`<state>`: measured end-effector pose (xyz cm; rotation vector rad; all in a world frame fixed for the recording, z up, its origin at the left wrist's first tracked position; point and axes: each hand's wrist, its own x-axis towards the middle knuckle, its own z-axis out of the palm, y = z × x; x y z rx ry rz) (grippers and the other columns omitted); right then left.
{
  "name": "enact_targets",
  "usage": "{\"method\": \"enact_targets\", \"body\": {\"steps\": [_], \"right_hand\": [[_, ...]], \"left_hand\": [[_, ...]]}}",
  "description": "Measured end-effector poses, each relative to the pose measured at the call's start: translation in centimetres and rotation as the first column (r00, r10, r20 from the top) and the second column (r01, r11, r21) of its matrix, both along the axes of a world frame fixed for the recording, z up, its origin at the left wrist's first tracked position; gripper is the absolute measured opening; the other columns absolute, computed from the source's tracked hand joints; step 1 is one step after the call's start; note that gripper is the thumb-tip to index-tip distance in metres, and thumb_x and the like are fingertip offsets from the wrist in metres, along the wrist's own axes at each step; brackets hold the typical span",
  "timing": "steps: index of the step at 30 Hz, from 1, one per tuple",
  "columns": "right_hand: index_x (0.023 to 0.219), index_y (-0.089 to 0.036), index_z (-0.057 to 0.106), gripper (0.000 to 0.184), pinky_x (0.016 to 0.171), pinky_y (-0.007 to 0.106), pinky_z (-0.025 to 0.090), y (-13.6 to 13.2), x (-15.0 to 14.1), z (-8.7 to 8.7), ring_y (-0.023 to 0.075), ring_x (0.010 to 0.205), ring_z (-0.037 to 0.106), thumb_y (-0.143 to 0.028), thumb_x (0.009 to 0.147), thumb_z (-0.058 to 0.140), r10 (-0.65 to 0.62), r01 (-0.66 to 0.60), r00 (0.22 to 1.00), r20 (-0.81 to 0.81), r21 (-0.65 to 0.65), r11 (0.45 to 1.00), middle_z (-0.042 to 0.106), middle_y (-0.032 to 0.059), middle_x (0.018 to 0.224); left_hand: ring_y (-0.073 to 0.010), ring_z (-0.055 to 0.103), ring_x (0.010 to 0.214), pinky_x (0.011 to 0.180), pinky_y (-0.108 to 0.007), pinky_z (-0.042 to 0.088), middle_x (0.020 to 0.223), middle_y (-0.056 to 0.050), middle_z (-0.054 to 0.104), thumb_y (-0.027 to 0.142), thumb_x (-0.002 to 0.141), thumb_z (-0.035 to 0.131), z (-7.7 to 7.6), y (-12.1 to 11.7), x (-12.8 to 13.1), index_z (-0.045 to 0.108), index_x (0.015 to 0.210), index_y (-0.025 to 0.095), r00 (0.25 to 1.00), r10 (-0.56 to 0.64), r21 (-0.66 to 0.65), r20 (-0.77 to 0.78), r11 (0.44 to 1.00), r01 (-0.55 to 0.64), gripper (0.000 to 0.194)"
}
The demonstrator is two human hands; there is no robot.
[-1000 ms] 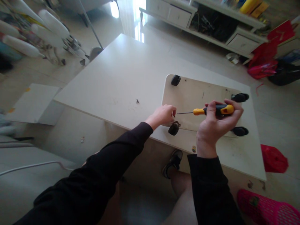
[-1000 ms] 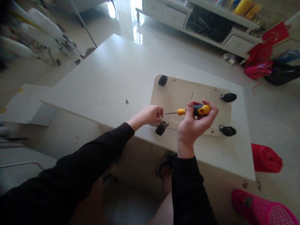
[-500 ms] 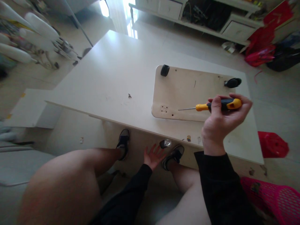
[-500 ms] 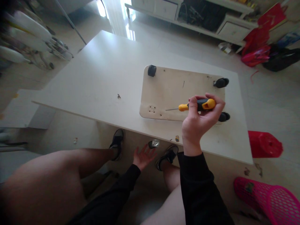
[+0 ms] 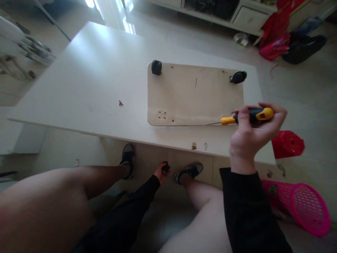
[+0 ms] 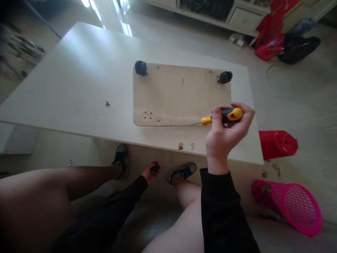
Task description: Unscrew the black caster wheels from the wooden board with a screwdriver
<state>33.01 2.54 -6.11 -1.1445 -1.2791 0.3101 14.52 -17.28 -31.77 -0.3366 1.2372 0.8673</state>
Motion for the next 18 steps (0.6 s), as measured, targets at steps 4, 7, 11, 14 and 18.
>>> {"method": "enact_targets", "body": {"steps": [4,7,11,14,18], "right_hand": [[0.108,-0.027,0.058,0.030,0.092,0.044,0.066,0.2,-1.1,-0.4,0.0172,0.087,0.072,-0.034,0.089,0.080,0.045,-0.047,0.998,-0.046,-0.028,0.999,0.065,-0.0009,0.098],[0.109,-0.027,0.058,0.033,0.090,0.043,0.065,0.1,-1.8,-0.5,0.0174,0.085,0.072,-0.035,0.086,0.081,0.055,-0.061,0.994,-0.098,-0.060,0.996,0.068,-0.0014,0.096],[0.110,-0.026,0.059,0.036,0.089,0.042,0.065,-0.2,-2.1,-0.4,0.0170,0.084,0.074,-0.036,0.085,0.081,0.070,-0.081,0.986,-0.154,-0.067,0.994,0.070,-0.0017,0.095],[0.110,-0.024,0.060,0.036,0.088,0.040,0.064,-0.4,-1.7,-0.5,0.0165,0.083,0.074,-0.035,0.083,0.083,0.066,-0.079,0.983,-0.170,-0.072,0.994,0.071,-0.0016,0.095],[0.109,-0.023,0.062,0.040,0.088,0.040,0.065,-0.6,-1.1,-0.8,0.0174,0.084,0.075,-0.040,0.082,0.086,0.039,-0.055,0.988,-0.151,-0.107,0.993,0.073,-0.0013,0.093]], "left_hand": [[-0.0166,0.069,0.054,0.045,-0.021,0.046,0.081,-0.004,0.072,0.027,0.083,0.074,3.0,-0.9,-1.7,0.060,0.117,0.021,0.993,0.010,0.068,-0.114,0.998,-0.002,0.037],[-0.0173,0.069,0.050,0.042,-0.021,0.045,0.082,0.000,0.070,0.024,0.071,0.083,6.5,0.2,-4.9,0.058,0.116,0.022,0.947,-0.037,0.159,-0.319,0.983,0.092,0.051],[-0.0191,0.075,0.064,0.048,-0.022,0.051,0.088,0.000,0.070,0.023,0.069,0.086,11.8,4.4,-12.4,0.051,0.103,0.023,0.759,0.024,0.305,-0.651,0.924,0.232,0.049],[-0.0148,0.070,0.065,0.055,-0.023,0.053,0.083,0.002,0.066,0.016,0.079,0.076,15.2,9.2,-18.9,0.044,0.100,0.023,0.468,-0.024,0.119,-0.883,0.954,0.274,0.039],[-0.0082,0.050,0.055,0.061,-0.025,0.050,0.069,0.011,0.045,0.014,0.090,0.066,18.0,14.1,-26.7,0.038,0.098,0.024,0.256,-0.097,-0.023,-0.962,0.960,0.280,0.030]]}}
